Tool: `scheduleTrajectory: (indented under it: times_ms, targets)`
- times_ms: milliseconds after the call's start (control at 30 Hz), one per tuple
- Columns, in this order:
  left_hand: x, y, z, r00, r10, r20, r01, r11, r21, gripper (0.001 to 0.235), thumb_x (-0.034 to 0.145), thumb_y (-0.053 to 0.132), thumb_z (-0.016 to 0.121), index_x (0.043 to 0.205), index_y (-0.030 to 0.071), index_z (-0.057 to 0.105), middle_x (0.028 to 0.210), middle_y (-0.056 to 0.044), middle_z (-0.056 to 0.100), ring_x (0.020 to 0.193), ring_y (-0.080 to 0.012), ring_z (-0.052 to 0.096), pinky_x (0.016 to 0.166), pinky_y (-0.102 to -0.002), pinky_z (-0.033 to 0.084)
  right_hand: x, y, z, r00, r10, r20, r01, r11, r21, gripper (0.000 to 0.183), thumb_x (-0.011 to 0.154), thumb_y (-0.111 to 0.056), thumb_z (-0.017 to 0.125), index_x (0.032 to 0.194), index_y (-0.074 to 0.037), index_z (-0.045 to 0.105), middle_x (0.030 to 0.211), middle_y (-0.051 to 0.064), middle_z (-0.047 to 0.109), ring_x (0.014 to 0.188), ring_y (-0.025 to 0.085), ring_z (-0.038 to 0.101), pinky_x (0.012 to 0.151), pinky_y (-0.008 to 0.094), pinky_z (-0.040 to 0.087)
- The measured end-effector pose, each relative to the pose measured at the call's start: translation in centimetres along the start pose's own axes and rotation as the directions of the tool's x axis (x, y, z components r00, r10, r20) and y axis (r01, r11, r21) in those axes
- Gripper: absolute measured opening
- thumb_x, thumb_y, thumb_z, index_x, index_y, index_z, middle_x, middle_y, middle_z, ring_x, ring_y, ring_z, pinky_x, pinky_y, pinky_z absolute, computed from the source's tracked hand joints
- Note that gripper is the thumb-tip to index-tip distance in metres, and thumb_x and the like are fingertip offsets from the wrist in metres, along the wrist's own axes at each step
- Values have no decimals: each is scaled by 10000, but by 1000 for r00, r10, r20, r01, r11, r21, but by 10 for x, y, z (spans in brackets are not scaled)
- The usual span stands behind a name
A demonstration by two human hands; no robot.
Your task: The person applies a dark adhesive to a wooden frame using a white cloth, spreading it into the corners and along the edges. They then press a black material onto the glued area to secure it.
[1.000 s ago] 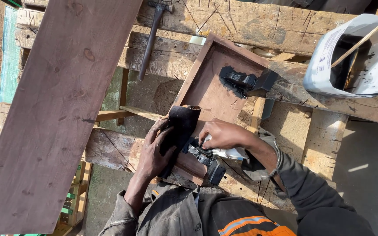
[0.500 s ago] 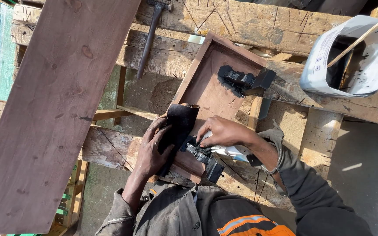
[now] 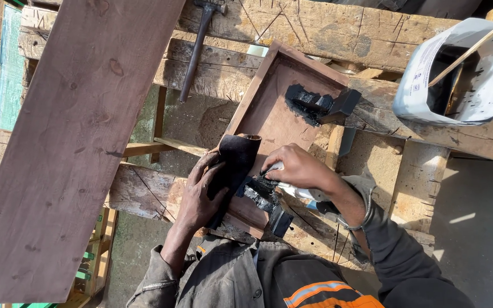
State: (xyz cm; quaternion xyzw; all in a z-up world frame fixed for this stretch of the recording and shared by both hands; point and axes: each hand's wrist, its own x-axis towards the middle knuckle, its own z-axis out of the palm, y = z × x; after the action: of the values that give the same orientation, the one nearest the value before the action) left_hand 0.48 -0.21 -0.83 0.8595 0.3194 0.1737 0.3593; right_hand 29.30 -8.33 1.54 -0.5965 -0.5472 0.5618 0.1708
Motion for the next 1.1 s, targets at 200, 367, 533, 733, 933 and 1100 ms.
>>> scheduleTrajectory:
  times_ms: [200,367,533,733,933,1100]
  targets:
    - [3,10,-5,1000,23,-6,-23,1000,-1,623,750,110,825,1342,114,629,1442,-174,548,1433,-460,422,1133,-593,381,-15,-22,-1,977,32,209,-52,994,92,318,929,-130,752,1235,-43,746,1212,220,757,1171,416,686,1116,564,448]
    - [-4,3,0,1000,8,-7,-8,1000,0,627,741,129,826,1338,126,637,1449,-163,550,1437,-450,424,1143,-585,370,-13,-29,-8,1000,-17,11,16,999,46,262,946,-130,720,1166,9,750,1111,234,770,1059,385,724,1020,515,521]
    - [-1,3,-1,1000,13,-5,-13,1000,4,631,739,125,828,1340,120,635,1443,-172,555,1426,-452,434,1136,-586,374,19,3,27,994,-99,-50,94,992,-85,219,958,-142,693,1123,-13,757,1035,156,768,1012,330,738,944,455,554]
    - [1,3,-1,1000,4,-6,-4,1000,2,625,747,130,827,1342,133,636,1448,-165,547,1436,-446,422,1134,-582,376,0,-18,3,989,-73,132,77,996,-32,271,929,-108,682,1170,-4,751,1187,228,746,1147,399,704,1037,527,511]
    - [-1,-1,1,1000,3,6,-3,1000,-3,639,749,119,822,1358,134,628,1455,-171,545,1437,-457,416,1141,-595,366,-2,-22,-9,989,1,146,9,997,-70,299,951,-153,701,1233,-62,745,1244,186,744,1207,369,678,1079,520,486]
    - [4,5,0,1000,12,-12,-12,1000,-1,619,772,146,818,1361,141,630,1445,-159,550,1437,-450,424,1138,-583,379,-3,-29,-15,942,-66,329,63,998,20,358,940,-170,732,1261,-11,713,1234,230,736,1154,402,701,1068,536,488]
